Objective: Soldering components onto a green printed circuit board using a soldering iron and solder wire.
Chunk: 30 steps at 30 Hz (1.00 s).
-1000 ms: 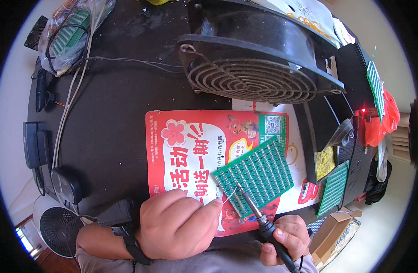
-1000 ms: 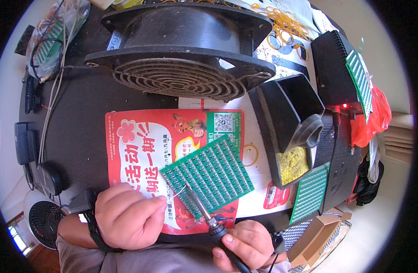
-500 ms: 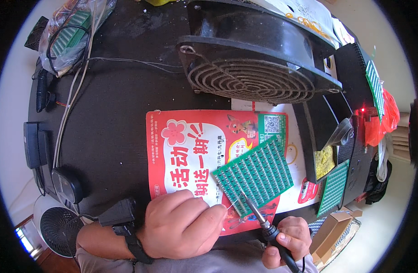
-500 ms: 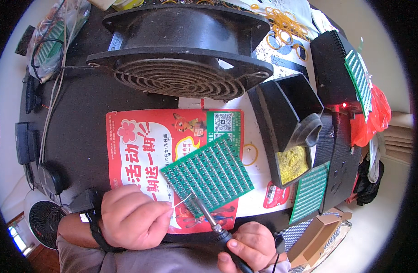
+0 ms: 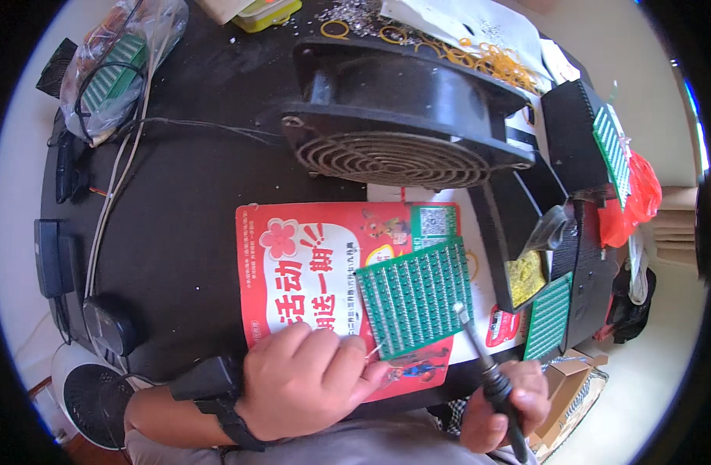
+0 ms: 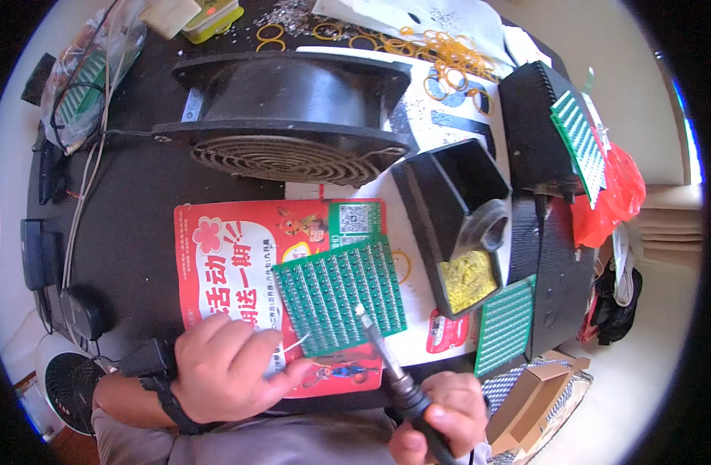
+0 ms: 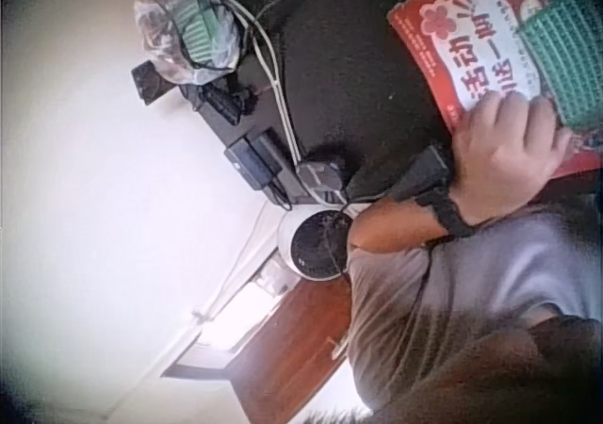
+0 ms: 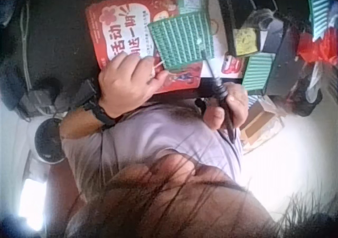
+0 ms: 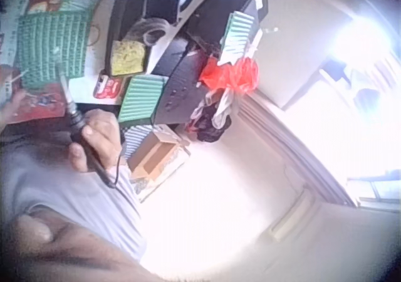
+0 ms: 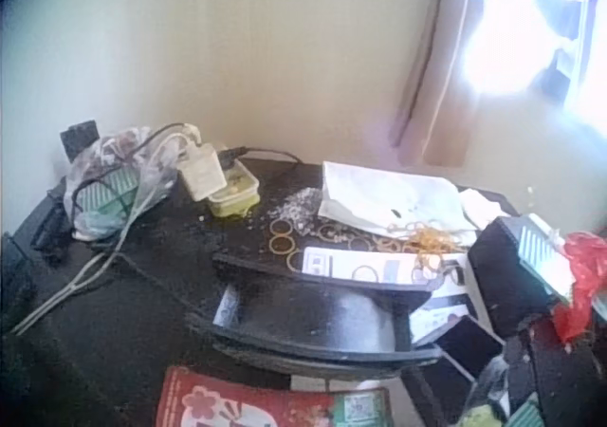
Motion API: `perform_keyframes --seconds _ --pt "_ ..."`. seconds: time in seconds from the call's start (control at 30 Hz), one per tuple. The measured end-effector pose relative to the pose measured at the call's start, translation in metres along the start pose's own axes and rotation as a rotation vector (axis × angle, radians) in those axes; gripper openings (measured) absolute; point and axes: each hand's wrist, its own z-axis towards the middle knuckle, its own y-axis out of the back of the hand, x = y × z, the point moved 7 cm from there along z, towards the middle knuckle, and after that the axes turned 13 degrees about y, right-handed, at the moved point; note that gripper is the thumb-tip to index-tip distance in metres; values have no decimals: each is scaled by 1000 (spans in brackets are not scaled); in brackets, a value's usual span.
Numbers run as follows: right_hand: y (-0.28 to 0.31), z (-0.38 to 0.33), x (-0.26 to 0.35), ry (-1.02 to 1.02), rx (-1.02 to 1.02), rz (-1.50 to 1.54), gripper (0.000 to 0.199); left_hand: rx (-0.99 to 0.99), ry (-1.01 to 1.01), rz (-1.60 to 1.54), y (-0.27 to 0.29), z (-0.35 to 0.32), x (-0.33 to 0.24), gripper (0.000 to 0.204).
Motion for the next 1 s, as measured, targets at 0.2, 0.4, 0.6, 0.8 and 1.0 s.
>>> perform_keyframes --seconds 0.2,0.4,0.6,0.8,1.0 --pt "18 26 -14 -53 -179 -450 40 5 33 -111 9 -2 6 23" --pt "-1 35 -32 -102 103 -480 41 17 118 -391 25 2 19 15" --pt "8 20 -25 -108 65 -545 41 269 372 -536 25 2 38 11" --pt "0 -10 9 -17 -38 -124 43 -275 270 -670 55 2 47 15" --pt "-17 -31 8 -57 126 137 43 -242 384 -865 46 -3 50 9"
